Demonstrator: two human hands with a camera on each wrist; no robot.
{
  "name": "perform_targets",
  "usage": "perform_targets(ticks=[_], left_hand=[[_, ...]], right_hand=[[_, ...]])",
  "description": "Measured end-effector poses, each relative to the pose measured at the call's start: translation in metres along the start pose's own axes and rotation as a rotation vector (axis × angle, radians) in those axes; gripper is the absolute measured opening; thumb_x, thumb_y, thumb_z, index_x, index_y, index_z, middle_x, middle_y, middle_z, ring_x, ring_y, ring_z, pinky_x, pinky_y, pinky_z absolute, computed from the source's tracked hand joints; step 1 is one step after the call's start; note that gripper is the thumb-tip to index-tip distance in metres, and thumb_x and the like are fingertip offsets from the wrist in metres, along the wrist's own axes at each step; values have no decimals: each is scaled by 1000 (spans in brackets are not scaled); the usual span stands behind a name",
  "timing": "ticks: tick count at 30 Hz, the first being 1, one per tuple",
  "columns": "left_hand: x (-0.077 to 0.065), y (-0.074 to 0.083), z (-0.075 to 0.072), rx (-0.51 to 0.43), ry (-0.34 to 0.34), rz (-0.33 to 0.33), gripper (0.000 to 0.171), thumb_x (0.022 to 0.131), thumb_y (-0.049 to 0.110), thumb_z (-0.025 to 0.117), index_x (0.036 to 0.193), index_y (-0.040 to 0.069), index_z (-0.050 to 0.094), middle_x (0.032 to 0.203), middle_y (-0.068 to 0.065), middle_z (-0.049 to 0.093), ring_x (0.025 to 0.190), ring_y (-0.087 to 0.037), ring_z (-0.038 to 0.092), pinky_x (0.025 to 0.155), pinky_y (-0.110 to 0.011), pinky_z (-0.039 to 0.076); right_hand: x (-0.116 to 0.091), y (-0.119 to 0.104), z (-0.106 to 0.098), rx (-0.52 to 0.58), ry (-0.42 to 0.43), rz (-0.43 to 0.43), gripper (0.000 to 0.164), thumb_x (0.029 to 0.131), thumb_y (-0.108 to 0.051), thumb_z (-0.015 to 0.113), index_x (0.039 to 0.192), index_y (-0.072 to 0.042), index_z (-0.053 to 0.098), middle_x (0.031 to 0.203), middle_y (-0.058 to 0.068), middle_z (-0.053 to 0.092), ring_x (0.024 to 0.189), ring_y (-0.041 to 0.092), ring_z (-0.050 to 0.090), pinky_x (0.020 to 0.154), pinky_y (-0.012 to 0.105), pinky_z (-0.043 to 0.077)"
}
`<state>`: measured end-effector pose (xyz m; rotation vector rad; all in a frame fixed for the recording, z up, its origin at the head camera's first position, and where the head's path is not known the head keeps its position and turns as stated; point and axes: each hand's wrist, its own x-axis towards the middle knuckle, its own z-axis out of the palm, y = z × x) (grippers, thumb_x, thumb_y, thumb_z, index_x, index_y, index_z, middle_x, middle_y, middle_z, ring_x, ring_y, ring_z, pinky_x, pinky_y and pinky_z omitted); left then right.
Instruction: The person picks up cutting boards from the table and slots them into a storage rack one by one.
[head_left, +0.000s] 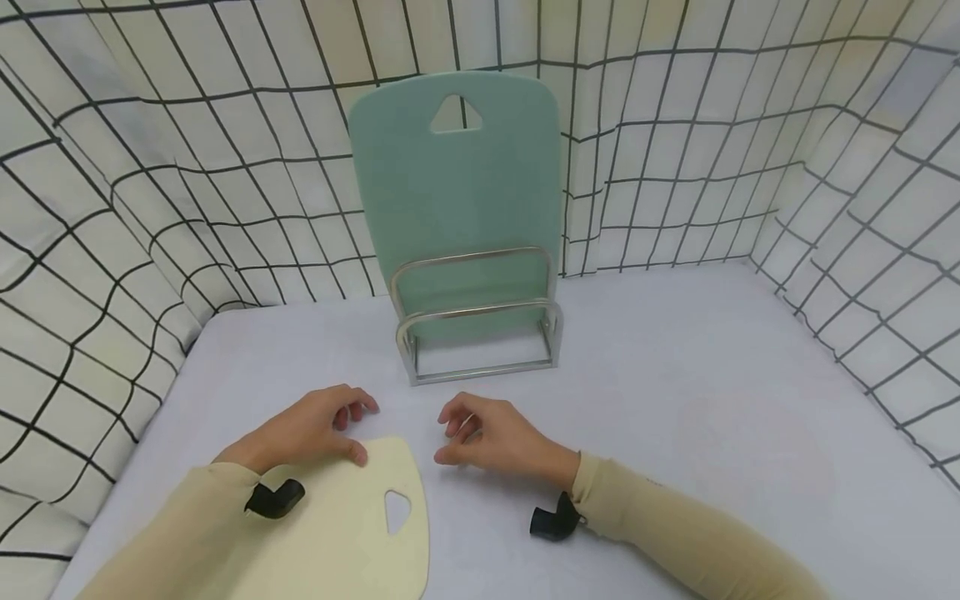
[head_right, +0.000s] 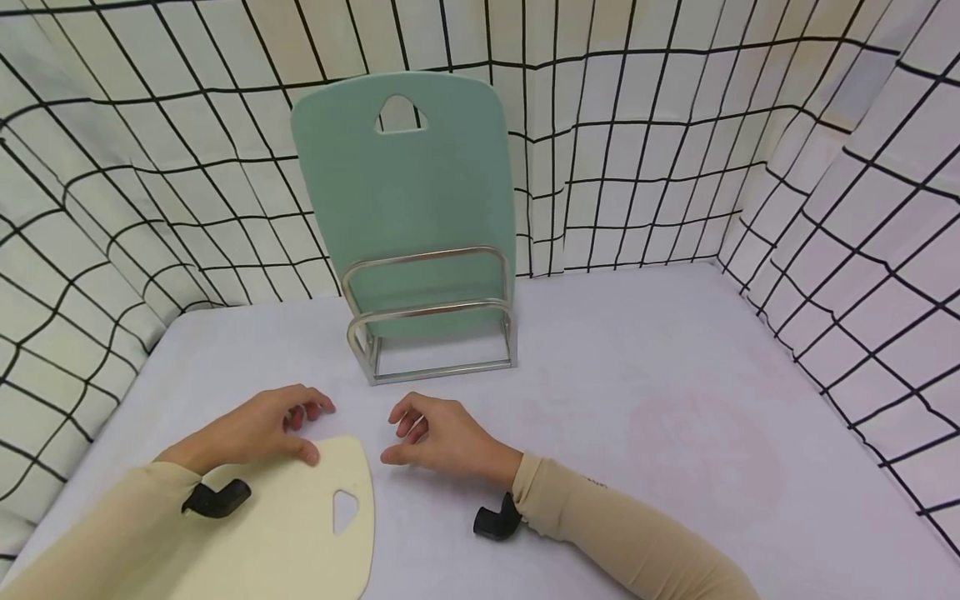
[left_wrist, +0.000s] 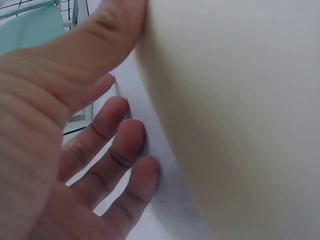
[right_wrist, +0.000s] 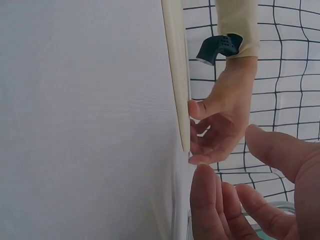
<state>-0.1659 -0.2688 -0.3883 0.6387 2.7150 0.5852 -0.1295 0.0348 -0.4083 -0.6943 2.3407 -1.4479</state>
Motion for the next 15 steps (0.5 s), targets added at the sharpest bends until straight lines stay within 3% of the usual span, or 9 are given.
perform_targets(ticks=[15], left_hand=[[-6,3,3,3,36,49,46,74,43,81,112,22,64,90,6,59,84,-11,52,71,-21,43]], right_hand=[[-6,-7,15,-90,-126,1,41,76,-28,83,110,-15,63,96,-3,66,77,-5,64,74,13,54]])
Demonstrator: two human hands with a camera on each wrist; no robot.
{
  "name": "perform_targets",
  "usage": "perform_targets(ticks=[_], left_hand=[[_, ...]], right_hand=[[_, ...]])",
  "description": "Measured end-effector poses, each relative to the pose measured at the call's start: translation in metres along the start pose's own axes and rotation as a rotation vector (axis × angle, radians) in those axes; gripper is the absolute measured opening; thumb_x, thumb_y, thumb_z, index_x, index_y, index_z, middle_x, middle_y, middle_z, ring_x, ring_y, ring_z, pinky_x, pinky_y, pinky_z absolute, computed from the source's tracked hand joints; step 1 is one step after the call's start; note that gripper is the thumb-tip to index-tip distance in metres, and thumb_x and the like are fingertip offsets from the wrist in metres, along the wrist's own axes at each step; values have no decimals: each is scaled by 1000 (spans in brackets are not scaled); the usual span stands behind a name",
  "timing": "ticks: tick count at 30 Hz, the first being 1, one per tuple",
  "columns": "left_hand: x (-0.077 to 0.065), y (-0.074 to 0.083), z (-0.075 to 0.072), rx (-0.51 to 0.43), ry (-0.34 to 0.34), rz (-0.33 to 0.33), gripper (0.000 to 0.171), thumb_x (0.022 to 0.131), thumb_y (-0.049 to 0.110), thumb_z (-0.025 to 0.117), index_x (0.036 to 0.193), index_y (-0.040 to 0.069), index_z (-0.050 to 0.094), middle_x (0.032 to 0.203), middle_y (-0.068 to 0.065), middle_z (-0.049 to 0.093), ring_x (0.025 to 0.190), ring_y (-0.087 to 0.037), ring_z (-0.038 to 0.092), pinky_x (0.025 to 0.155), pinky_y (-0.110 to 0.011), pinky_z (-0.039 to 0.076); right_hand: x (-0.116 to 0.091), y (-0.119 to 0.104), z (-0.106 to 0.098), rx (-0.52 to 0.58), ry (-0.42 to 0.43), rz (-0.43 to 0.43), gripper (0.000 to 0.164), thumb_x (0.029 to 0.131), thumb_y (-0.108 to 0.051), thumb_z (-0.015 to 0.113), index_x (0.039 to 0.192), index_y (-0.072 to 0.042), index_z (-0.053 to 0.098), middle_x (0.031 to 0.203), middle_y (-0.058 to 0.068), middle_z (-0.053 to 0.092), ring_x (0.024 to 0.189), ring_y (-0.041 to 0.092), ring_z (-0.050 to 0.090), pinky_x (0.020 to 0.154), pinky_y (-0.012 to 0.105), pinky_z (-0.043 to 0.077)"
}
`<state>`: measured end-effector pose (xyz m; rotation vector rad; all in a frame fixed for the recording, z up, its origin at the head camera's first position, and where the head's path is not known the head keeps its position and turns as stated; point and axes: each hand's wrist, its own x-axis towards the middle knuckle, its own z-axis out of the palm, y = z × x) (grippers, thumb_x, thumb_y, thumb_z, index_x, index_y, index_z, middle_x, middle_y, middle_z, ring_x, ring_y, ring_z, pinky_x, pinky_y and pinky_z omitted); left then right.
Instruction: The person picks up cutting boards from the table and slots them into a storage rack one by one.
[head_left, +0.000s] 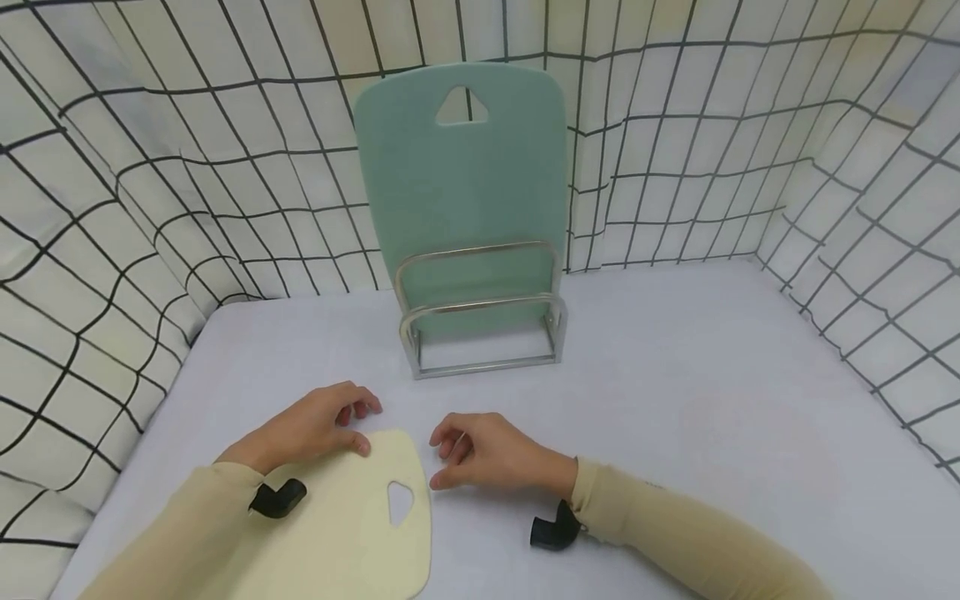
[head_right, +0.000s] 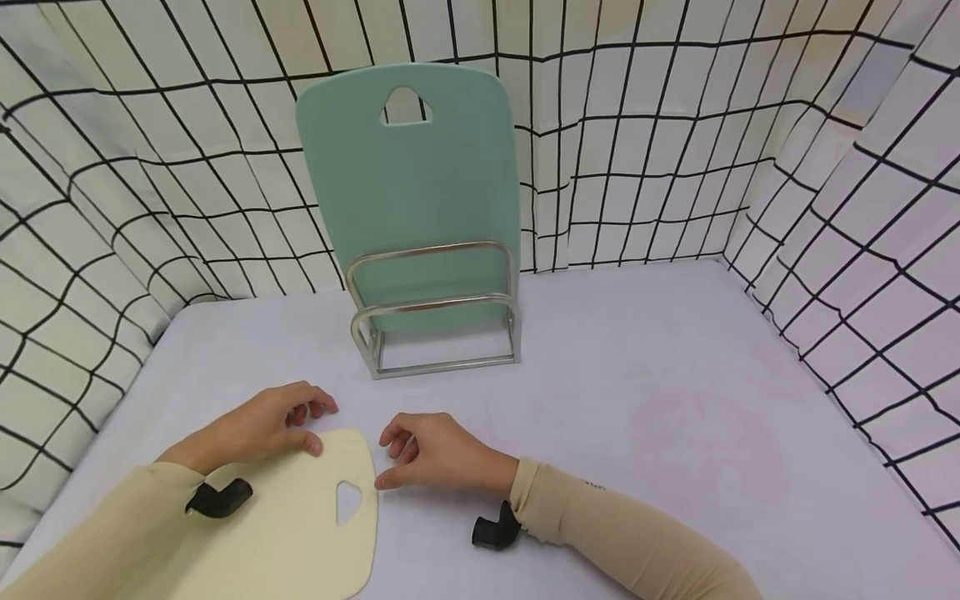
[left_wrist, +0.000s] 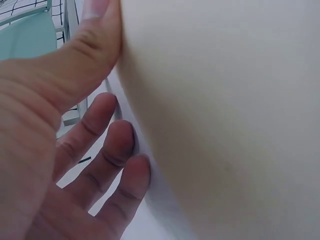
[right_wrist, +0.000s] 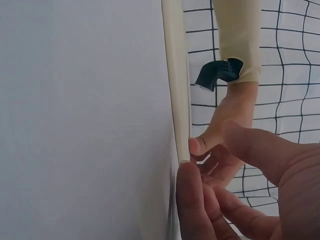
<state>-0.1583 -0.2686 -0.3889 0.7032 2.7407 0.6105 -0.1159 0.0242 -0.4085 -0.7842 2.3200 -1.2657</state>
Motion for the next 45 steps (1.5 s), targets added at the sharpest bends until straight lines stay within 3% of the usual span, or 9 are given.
perform_targets(ticks=[10,19,26,34,45], left_hand=[[2,-3,1,36,67,-7,33,78,36,78,104,18,67,87,7,61,77,-9,50,68,-21,42],[4,-5,4,52,95,-134,28,81,35,76,98,16,66,85,3,63,78,-13,52,70,-25,43],[2,-2,0,88,107,-186,25,83,37,74,91,16,63,81,2,61,76,-14,52,67,-27,41],[1,-2,-3,120,123,-211,26,84,38,73,90,15,62,77,2,58,72,-14,50,64,-26,38],[-1,-8,-3,125,116,-262,28,88,39,69,87,13,60,75,0,58,70,-14,49,61,-26,37]], right_hand=[[-1,-4,9,34,-67,34,47,69,-23,88,108,-12,65,92,-5,67,74,-6,63,73,12,53],[-2,-5,11,50,-61,31,50,66,-13,89,109,-8,64,92,-3,67,76,-2,65,72,12,55],[-3,-6,14,6,-40,27,61,62,-11,91,115,-5,62,93,-1,64,73,-4,64,70,12,55],[-1,-10,16,-206,-31,-1,81,61,-17,93,131,-2,57,97,-5,60,74,-9,59,70,7,51],[3,-10,16,-171,2,19,79,64,-13,90,133,1,55,99,-2,64,76,-8,61,70,7,51]])
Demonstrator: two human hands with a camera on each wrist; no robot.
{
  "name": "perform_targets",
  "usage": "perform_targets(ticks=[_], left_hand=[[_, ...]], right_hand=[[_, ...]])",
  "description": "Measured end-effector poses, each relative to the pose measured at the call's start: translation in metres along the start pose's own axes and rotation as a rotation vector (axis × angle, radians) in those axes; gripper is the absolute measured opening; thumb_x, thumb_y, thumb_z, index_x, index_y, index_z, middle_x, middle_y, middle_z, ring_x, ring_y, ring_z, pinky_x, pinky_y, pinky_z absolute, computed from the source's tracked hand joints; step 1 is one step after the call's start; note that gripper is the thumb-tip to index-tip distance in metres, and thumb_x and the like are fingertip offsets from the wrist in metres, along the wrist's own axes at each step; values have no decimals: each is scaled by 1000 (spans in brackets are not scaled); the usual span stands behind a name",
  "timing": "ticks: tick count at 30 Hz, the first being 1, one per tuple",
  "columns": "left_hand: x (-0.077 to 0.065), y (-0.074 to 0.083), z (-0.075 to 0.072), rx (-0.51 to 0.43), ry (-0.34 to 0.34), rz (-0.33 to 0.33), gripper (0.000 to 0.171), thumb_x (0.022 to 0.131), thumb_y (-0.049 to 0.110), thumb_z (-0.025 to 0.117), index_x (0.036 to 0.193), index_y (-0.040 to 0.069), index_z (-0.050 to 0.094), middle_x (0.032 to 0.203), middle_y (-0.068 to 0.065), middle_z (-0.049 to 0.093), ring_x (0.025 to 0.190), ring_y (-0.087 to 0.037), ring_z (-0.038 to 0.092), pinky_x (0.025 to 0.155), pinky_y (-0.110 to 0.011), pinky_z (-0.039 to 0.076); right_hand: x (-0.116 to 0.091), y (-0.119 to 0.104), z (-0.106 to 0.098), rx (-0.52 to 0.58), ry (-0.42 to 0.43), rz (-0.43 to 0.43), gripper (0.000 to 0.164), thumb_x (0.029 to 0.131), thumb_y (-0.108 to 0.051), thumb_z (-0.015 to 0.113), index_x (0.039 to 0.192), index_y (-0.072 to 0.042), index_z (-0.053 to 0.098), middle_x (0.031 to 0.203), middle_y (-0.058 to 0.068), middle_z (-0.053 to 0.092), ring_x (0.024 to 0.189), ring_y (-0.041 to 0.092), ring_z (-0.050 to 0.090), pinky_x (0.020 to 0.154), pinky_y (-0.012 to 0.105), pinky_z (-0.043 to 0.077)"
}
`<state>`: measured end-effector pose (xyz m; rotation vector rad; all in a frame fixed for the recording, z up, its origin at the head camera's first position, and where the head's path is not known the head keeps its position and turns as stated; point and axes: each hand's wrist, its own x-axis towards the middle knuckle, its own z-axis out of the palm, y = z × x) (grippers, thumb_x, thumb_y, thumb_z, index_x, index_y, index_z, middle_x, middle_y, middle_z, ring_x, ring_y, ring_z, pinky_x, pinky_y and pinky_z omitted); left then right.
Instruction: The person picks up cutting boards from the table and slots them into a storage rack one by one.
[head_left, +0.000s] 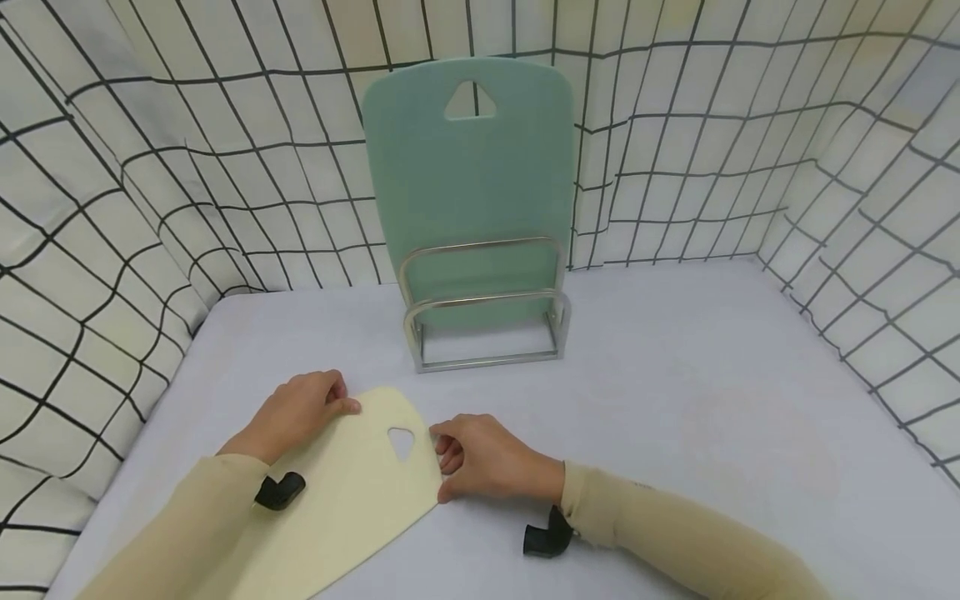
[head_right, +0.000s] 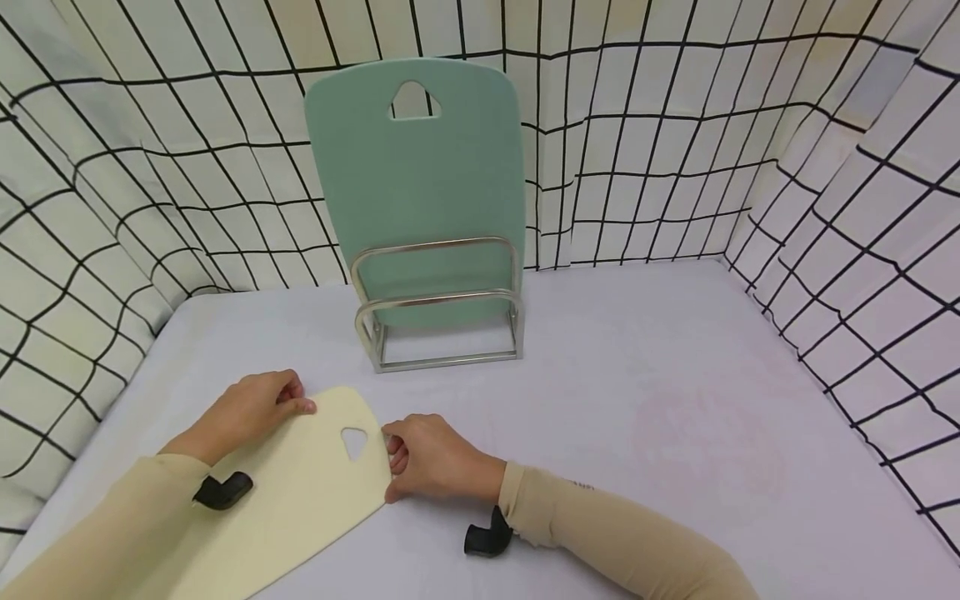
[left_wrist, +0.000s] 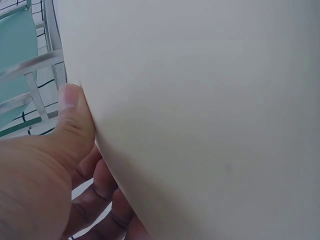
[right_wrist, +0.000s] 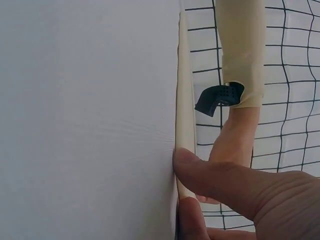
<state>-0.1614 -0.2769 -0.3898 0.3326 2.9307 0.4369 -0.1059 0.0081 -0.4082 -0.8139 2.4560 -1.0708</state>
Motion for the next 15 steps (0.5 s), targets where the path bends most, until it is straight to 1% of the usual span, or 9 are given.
perform_targets(ticks=[2,4,5,8,11,12,15], left_hand=[[0,0,-1,6,-6,-12,28,88,39,69,87,12,60,76,0,58,70,-15,49,61,-26,37],[1,0,-1,4,-11,-22,28,88,38,69,87,12,59,75,-1,57,70,-15,49,61,-26,37],[1,-1,-1,4,-12,-24,28,88,38,69,87,12,59,76,-1,57,70,-15,49,61,-26,37],[1,-1,0,0,-6,-27,29,88,39,68,87,12,59,76,-1,57,70,-15,49,60,-26,37],[0,-2,1,-4,11,-19,30,88,40,68,87,12,59,75,-1,57,70,-15,49,60,-26,36],[-1,-2,1,-8,16,-18,31,88,40,68,86,11,59,75,-1,57,69,-15,49,60,-26,36],[-1,-2,1,-23,29,-16,31,89,40,67,86,10,59,73,-1,55,69,-15,48,60,-26,36]], right_hand=[[0,-1,-1,0,-4,6,77,65,-14,90,133,0,56,99,-2,64,76,-7,62,71,7,51],[0,-3,0,-25,-9,4,80,63,-18,92,132,1,56,99,-2,63,76,-7,60,71,7,50],[1,-3,0,-49,-9,0,79,62,-21,93,130,0,58,97,-3,62,76,-7,58,70,6,49],[2,-5,1,-134,3,-25,69,57,-30,95,114,-5,64,90,-7,60,75,-6,52,68,7,46],[3,-6,3,-190,28,-46,56,56,-34,94,95,-12,61,82,-9,57,73,-4,48,64,8,43],[4,-5,3,-189,35,-47,54,56,-33,94,93,-13,60,81,-9,57,72,-5,48,63,8,43],[5,-3,2,-140,53,-38,51,57,-30,94,91,-13,60,81,-8,59,69,-6,52,63,8,46]])
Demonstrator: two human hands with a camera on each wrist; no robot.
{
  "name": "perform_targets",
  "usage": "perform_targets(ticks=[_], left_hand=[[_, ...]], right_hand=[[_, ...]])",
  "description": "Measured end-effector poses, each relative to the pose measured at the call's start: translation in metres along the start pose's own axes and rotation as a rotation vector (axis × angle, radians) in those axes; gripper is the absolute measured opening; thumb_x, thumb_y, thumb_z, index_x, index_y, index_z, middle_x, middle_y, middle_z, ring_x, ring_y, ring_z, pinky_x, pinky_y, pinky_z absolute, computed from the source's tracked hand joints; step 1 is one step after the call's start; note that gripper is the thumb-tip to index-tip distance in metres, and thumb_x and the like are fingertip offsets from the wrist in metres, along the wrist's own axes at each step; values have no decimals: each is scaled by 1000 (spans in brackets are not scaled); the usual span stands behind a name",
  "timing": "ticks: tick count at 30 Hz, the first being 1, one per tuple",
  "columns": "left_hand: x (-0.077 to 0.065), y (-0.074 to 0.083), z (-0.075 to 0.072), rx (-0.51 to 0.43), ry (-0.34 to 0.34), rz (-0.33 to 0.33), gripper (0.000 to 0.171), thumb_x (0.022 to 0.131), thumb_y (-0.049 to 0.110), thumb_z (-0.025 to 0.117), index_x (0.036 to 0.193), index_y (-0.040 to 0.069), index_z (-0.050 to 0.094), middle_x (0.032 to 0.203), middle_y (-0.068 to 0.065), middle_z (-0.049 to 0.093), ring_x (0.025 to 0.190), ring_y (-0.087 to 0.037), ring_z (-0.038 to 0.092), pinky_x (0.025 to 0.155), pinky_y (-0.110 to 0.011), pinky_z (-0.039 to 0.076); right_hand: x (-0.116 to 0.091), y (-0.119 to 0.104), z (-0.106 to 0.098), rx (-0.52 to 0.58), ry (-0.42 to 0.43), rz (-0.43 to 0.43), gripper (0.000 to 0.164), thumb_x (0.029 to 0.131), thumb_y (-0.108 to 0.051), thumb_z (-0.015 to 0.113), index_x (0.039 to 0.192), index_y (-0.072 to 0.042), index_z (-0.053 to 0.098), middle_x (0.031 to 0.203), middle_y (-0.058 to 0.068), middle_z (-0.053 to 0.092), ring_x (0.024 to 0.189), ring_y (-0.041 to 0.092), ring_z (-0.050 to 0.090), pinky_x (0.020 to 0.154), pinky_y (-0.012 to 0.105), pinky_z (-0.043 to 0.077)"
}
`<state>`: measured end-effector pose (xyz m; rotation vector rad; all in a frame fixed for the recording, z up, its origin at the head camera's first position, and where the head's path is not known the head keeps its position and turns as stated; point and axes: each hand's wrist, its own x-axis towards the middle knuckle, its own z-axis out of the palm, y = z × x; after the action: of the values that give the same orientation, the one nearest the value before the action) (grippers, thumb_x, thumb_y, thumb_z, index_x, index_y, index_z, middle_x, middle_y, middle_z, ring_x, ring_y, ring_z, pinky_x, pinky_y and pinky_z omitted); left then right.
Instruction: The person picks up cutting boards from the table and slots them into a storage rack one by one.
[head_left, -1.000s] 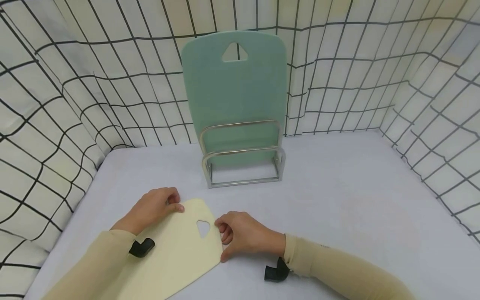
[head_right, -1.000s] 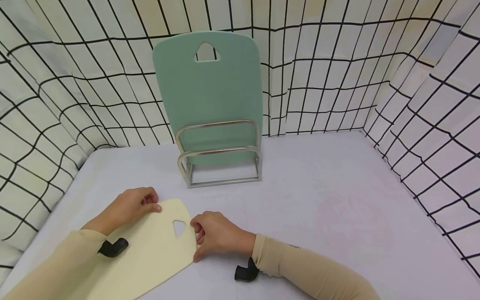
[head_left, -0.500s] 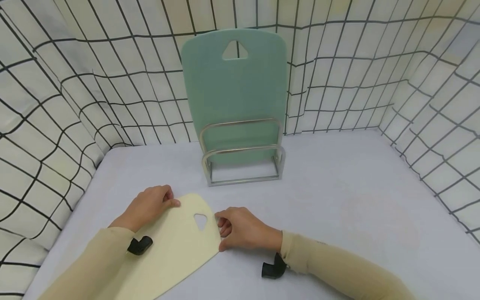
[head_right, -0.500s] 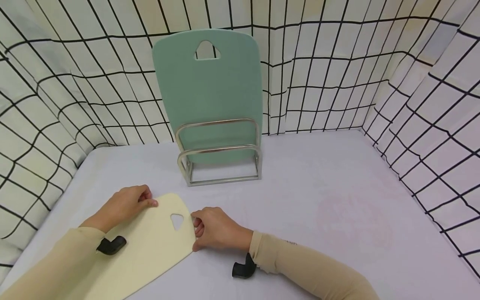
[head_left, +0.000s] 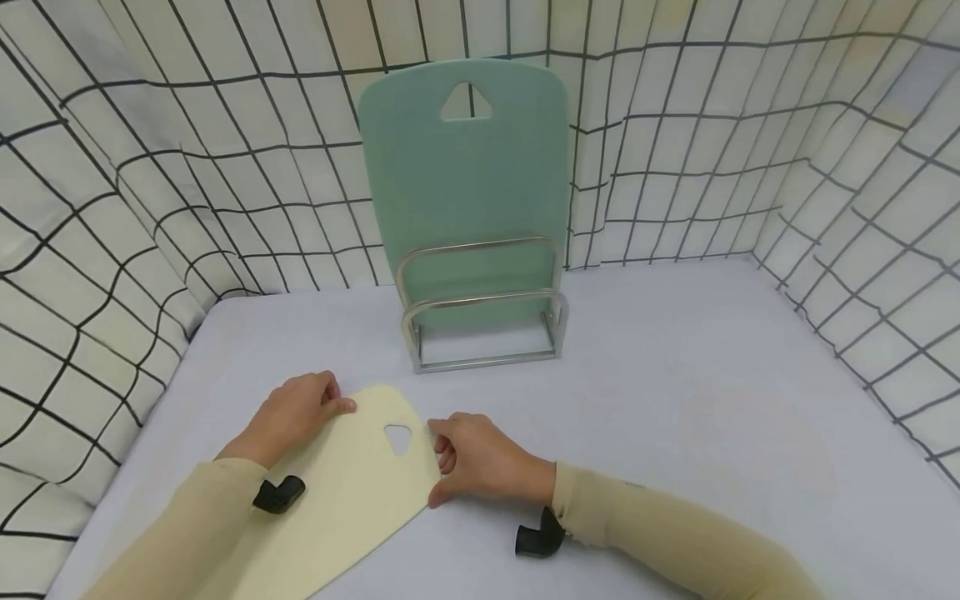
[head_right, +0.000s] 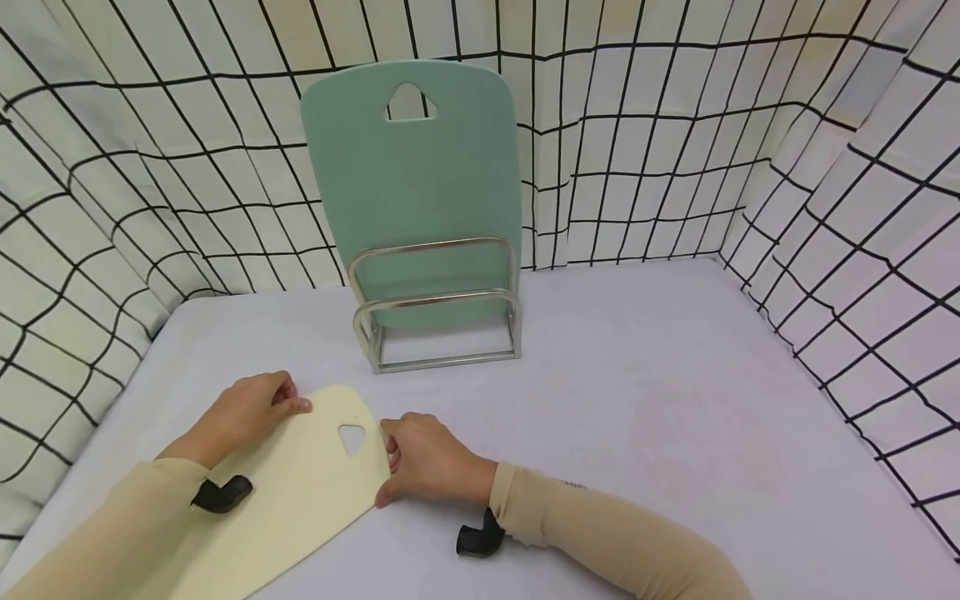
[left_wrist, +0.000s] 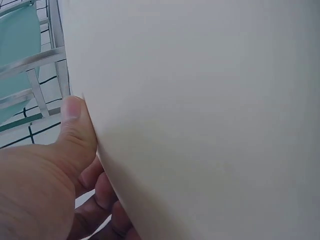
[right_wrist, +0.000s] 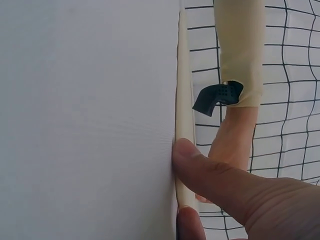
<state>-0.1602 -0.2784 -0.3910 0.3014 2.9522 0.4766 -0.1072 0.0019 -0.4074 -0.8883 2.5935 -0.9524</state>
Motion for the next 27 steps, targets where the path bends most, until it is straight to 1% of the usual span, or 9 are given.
perform_targets(ticks=[3,6,9,12,13,15,18,23,27], left_hand=[[0,-1,-1,-12,3,0,31,90,38,67,85,9,58,72,-1,53,68,-15,47,60,-26,35],[3,-2,-2,-2,-11,13,31,91,38,66,85,9,58,71,-2,54,68,-15,47,60,-25,36],[6,-2,-3,21,-43,26,32,91,39,66,85,8,58,73,-2,56,67,-15,49,60,-25,37],[8,-2,-6,32,-83,31,33,91,38,66,86,6,59,75,-3,59,68,-15,50,61,-25,38],[8,-2,-7,32,-93,32,33,91,38,66,87,6,59,76,-3,59,69,-15,50,61,-25,38],[9,-2,-11,28,-118,45,32,91,37,66,89,6,60,78,-3,61,70,-15,51,62,-25,39],[10,-1,-16,23,-155,74,31,92,37,64,92,6,62,81,-3,62,72,-14,52,63,-25,40],[13,-3,-26,11,-225,133,26,94,35,61,91,11,68,82,0,65,73,-12,52,65,-26,42],[14,-3,-33,12,-284,170,18,94,27,62,95,11,68,84,-1,65,74,-12,53,67,-27,44]], right_hand=[[0,1,0,40,9,4,50,58,-27,94,92,-11,61,82,-6,62,68,-7,55,63,8,48],[0,2,-1,43,18,1,52,58,-27,94,95,-10,62,84,-5,63,68,-8,56,63,7,48],[0,3,-1,42,24,5,67,58,-27,94,113,-4,63,88,-5,64,69,-9,56,65,7,48],[-1,3,-1,47,19,7,82,59,-27,94,127,1,58,91,-5,65,71,-8,57,67,6,48],[-1,2,-1,48,19,8,86,59,-27,94,130,2,56,92,-5,65,71,-8,58,67,6,48],[0,2,-1,51,17,10,88,59,-26,94,132,3,55,93,-4,65,72,-7,58,67,6,48],[-1,2,-1,61,20,17,83,59,-25,94,128,1,57,92,-4,65,71,-7,58,67,7,48],[-1,2,-2,58,27,16,63,58,-25,94,109,-5,64,87,-6,63,69,-8,57,65,7,48],[-1,2,-1,63,23,12,56,58,-26,94,101,-8,65,85,-6,63,69,-7,57,64,7,48]])
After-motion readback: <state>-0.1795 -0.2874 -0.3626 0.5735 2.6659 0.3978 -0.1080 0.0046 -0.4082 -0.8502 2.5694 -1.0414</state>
